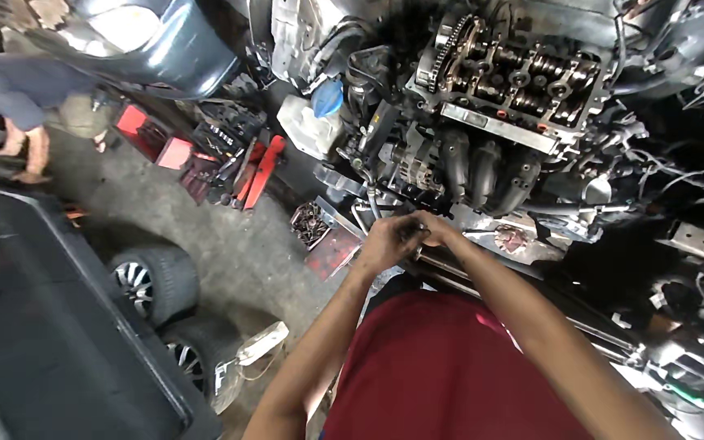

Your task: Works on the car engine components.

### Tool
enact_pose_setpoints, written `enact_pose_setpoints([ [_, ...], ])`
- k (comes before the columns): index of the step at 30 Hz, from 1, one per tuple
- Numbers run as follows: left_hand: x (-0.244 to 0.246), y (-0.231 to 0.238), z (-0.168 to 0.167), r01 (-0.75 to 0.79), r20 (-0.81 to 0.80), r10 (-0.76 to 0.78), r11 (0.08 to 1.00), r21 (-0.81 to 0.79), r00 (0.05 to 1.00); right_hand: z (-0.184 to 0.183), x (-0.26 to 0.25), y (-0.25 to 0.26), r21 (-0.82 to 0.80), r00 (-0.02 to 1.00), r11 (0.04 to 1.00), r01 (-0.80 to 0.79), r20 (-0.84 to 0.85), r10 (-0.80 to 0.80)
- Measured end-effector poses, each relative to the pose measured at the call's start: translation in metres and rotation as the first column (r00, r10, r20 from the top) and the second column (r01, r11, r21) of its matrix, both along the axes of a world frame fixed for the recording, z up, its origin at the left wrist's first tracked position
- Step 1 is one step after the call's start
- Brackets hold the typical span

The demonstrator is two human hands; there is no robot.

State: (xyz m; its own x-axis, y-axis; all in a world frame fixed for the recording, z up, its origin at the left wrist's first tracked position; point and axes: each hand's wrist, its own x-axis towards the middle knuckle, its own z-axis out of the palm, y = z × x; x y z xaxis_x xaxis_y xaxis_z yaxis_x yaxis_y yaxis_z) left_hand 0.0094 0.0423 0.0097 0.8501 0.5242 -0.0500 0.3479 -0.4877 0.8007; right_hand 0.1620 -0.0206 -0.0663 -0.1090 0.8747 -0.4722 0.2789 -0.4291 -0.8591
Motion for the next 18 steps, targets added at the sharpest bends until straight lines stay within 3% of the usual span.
enact_pose_setpoints([
  [9,-0.02,0.015,0.003,-0.127,-0.033,0.127,0.992,-0.005,0.991,-0.034,-0.001,0.008,-0.018,0.998,0.998,-0.06,0.005,0.06],
  [13,-0.007,-0.001,0.003,-0.082,-0.099,0.097,0.986,0.144,0.99,-0.025,0.001,0.007,-0.015,0.998,0.998,-0.068,-0.001,0.068],
  [15,0.002,-0.008,0.009,-0.121,-0.137,0.159,0.96,0.253,0.978,-0.022,-0.001,0.007,-0.016,0.999,0.998,-0.054,-0.011,0.053],
  [18,-0.002,0.006,0.013,-0.23,-0.223,0.29,0.938,0.26,0.931,-0.02,-0.004,0.007,-0.064,0.999,0.997,-0.032,-0.012,0.031],
])
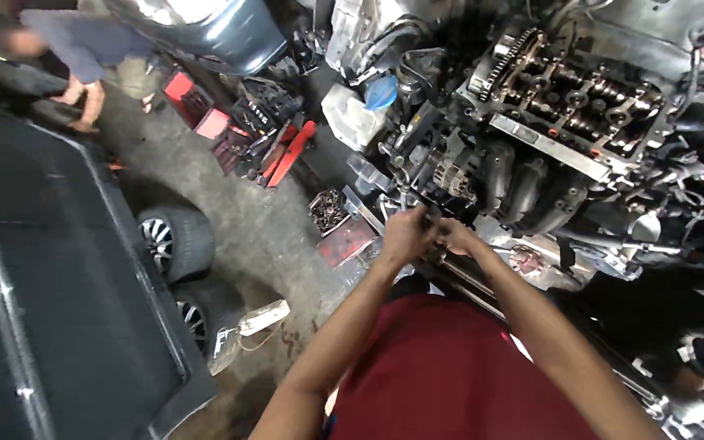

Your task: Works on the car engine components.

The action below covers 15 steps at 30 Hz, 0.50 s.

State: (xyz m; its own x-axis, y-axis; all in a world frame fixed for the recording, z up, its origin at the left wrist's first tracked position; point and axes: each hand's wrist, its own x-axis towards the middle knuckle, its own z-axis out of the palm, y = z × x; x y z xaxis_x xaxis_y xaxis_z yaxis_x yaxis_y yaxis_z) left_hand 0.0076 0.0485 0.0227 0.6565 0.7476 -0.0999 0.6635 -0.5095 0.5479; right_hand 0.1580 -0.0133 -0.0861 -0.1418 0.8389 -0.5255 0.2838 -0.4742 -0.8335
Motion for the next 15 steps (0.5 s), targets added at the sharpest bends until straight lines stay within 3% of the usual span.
enact_pose_setpoints([
  [2,-0.011,0.015,-0.003,-0.03,-0.009,0.03,0.999,-0.02,1.0,0.0,-0.001,-0.001,0.01,1.0,1.0,0.021,-0.008,-0.021],
  [7,-0.032,0.039,-0.011,0.008,0.094,0.02,0.958,-0.287,0.995,-0.007,0.0,0.003,-0.001,0.998,1.0,-0.012,0.062,0.012],
  [10,-0.043,0.054,-0.024,-0.068,0.215,0.169,0.908,-0.413,0.962,-0.008,0.0,0.003,-0.034,0.997,0.999,-0.002,0.079,0.004],
  [15,-0.06,0.08,-0.068,-0.23,0.208,0.443,0.747,-0.624,0.872,-0.01,0.0,0.006,-0.065,0.991,0.997,-0.033,0.124,0.041],
])
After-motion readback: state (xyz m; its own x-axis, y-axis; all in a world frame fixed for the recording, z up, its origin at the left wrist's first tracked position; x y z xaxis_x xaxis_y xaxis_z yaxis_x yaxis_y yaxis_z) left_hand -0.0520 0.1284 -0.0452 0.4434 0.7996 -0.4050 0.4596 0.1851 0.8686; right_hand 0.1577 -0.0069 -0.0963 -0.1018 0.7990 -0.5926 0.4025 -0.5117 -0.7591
